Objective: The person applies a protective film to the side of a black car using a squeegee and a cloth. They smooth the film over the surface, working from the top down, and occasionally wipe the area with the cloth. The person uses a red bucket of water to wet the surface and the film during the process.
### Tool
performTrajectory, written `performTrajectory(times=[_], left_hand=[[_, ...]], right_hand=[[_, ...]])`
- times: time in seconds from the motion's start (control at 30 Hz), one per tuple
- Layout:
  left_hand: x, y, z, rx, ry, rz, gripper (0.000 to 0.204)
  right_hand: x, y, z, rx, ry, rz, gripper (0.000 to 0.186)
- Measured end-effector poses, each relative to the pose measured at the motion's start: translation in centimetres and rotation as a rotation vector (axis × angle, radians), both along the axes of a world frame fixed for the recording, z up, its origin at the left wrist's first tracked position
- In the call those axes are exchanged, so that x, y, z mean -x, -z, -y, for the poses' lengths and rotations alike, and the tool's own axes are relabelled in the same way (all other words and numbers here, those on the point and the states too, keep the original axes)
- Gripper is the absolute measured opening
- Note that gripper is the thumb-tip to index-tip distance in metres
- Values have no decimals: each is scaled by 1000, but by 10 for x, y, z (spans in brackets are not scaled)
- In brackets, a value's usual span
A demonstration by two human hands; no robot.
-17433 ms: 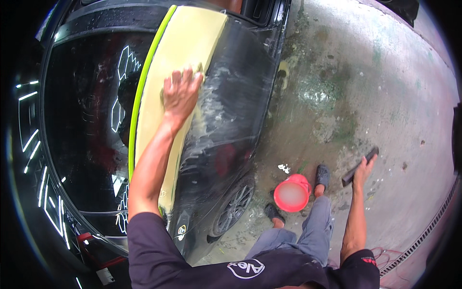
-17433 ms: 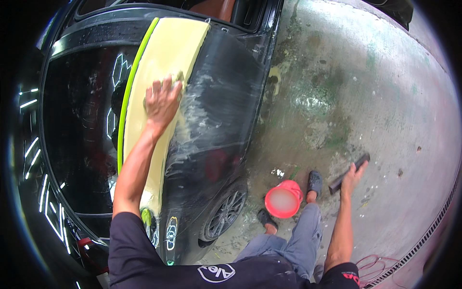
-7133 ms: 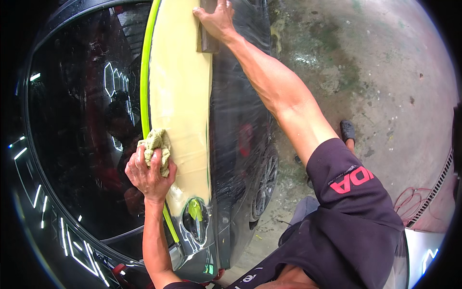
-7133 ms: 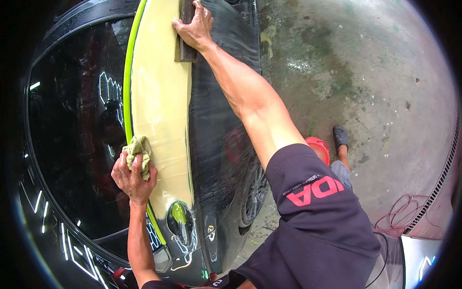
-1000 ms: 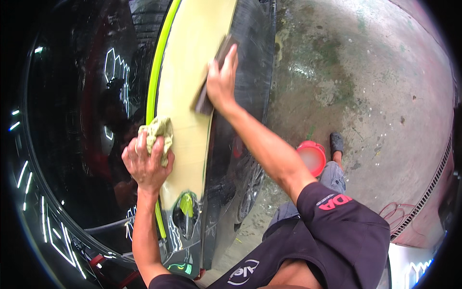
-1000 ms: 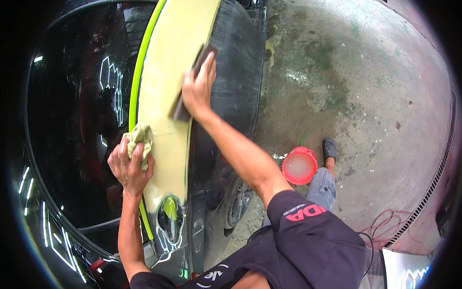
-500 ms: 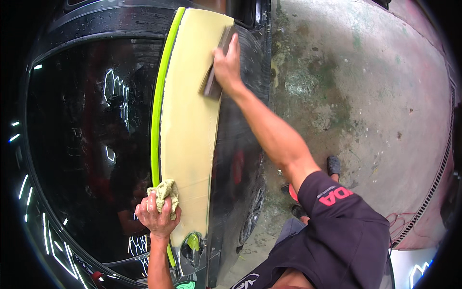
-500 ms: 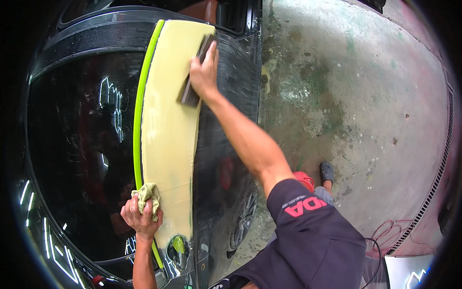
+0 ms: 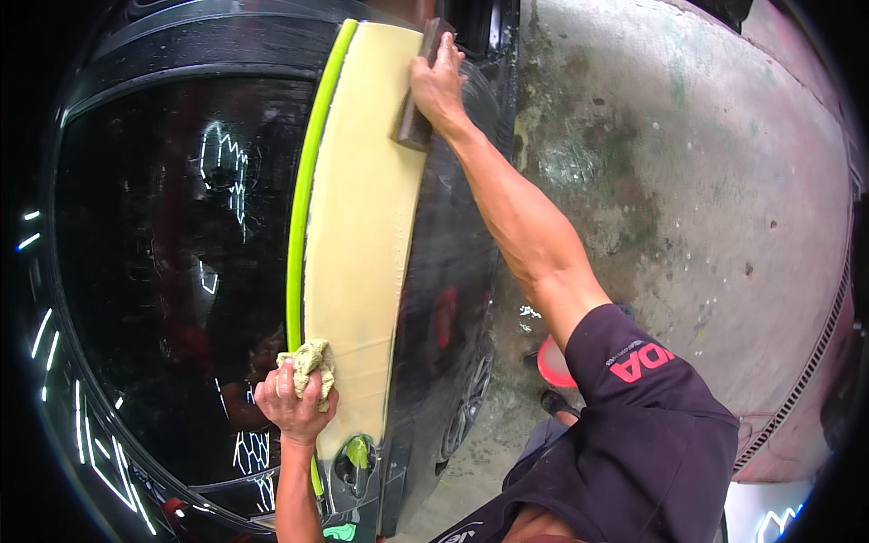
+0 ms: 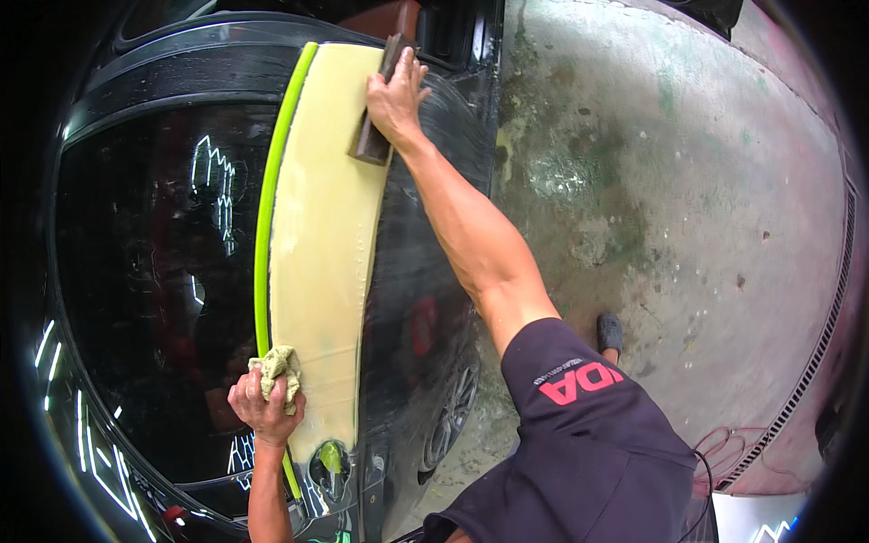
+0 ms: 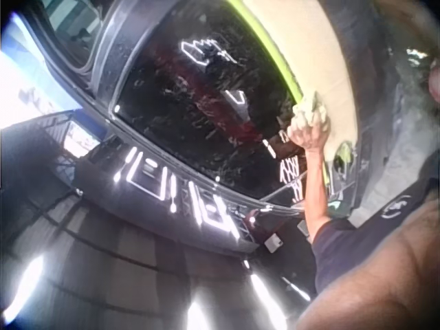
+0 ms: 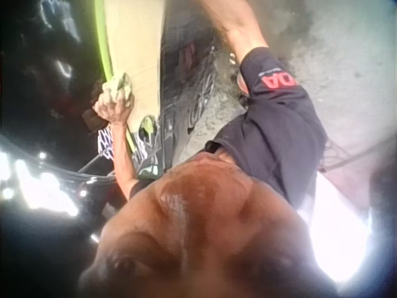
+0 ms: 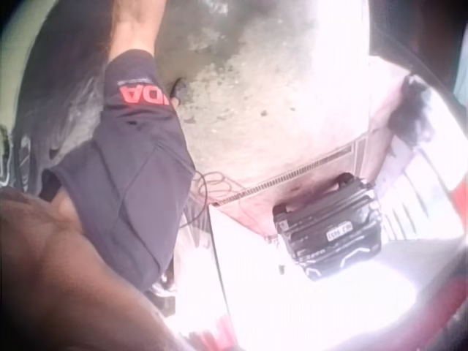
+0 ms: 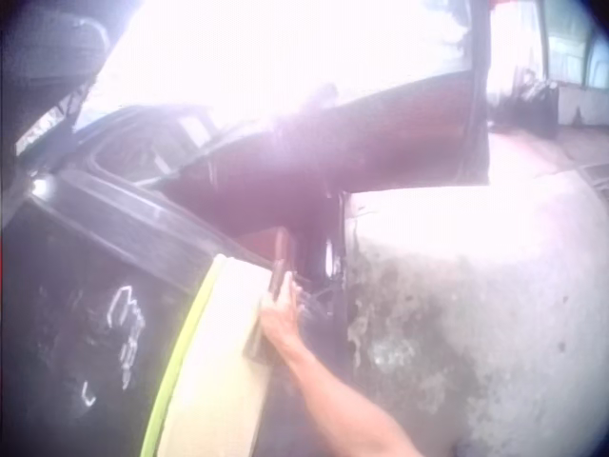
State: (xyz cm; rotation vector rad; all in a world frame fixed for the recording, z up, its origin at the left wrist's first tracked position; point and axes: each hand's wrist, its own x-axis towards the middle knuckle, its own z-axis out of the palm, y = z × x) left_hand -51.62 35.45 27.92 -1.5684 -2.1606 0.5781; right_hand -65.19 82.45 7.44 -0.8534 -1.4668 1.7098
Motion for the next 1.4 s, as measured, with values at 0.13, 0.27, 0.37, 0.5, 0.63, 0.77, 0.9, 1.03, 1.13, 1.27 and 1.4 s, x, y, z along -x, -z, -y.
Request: performTrajectory(times=[0.13, 0.27, 0.37, 0.5, 0.63, 0.77, 0.9, 1.03, 1.13, 1.27, 1.4], left_hand=[[4, 1, -3, -9, 7, 3, 35], [-2, -3, 1, 12, -19, 7, 39], [1, -3, 0, 10, -12, 6, 39], [3, 0, -3, 3, -9, 19, 40], [0, -1, -1, 5, -14, 18, 41], [2, 2, -2, -1, -1, 20, 41], [-3, -4, 6, 6, -23, 5, 40], [2, 3, -4, -24, -15, 33, 40], [2, -1, -7, -36, -12, 5, 34], [0, -3, -7, -43, -8, 2, 35], [-2, 0, -8, -46, -2, 12, 36]], right_hand=[[32, -59, 9, -44, -34, -74, 93], [18, -42, 13, 0, -81, -71, 92], [11, -18, -1, 120, -6, -83, 89], [39, -53, 10, -97, 11, -57, 88], [13, -20, -1, 62, -11, -52, 87], [31, -60, 18, -107, -20, -27, 88], [20, -76, 53, -84, -50, -47, 87], [35, -83, 12, -88, 43, -28, 85], [7, -75, 94, -76, 2, -3, 86], [12, -83, 75, -54, -8, 9, 87], [21, -86, 38, -62, -3, 11, 86]])
